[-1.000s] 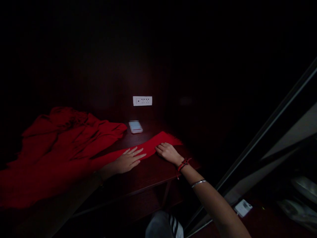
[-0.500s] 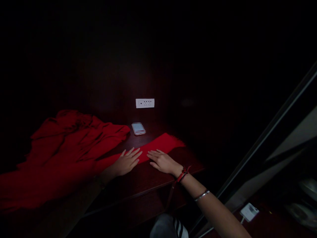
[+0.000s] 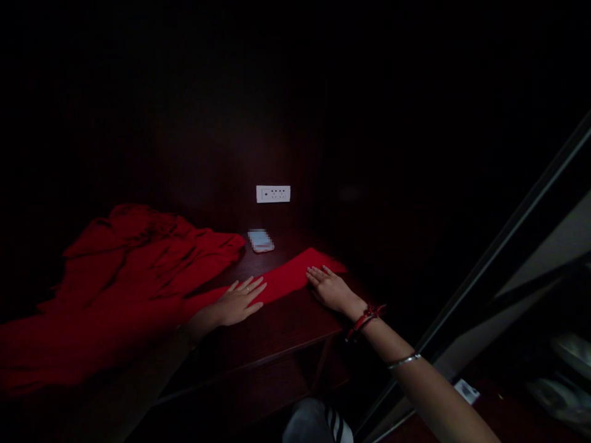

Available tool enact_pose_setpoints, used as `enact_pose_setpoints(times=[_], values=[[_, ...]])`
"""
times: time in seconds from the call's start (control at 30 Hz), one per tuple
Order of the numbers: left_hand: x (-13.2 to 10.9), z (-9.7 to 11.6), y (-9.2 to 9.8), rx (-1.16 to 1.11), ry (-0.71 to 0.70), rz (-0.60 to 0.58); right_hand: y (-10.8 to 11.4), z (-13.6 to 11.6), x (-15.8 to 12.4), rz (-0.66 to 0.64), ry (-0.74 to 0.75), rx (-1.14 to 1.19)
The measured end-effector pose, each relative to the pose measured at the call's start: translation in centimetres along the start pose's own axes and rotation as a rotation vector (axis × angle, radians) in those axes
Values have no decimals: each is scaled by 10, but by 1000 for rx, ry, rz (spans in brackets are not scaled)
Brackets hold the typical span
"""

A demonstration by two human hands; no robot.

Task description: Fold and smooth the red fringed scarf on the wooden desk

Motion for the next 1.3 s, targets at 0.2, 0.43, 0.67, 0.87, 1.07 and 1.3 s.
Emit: enact_pose_setpoints(times=[0.2, 0.43, 0.67, 0.87, 1.07, 1.3], values=[[-2, 0, 8, 109, -105, 186, -3, -7, 16, 83, 126, -20], [-12, 11, 34, 198, -205, 182, -15, -1, 18, 40, 242, 35], [-21, 3, 42, 131, -182, 128, -15, -1, 14, 71, 159, 84], [-12, -11, 48, -51, -130, 175, -16, -10, 22, 138, 89, 55], [-12, -15, 46, -87, -129, 150, -20, -11, 27, 140, 73, 12], [-18, -7, 36, 11, -141, 101, -24, -5, 21, 132, 68, 55]])
Point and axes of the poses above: each hand's wrist, its own x-axis towards the middle knuckle, its own y-axis out of the back of the hand, z = x × y, the point moved 1 cm from there along x, towards the middle knuckle, and after that the axes turned 13 degrees about z, right-handed, at the moved point
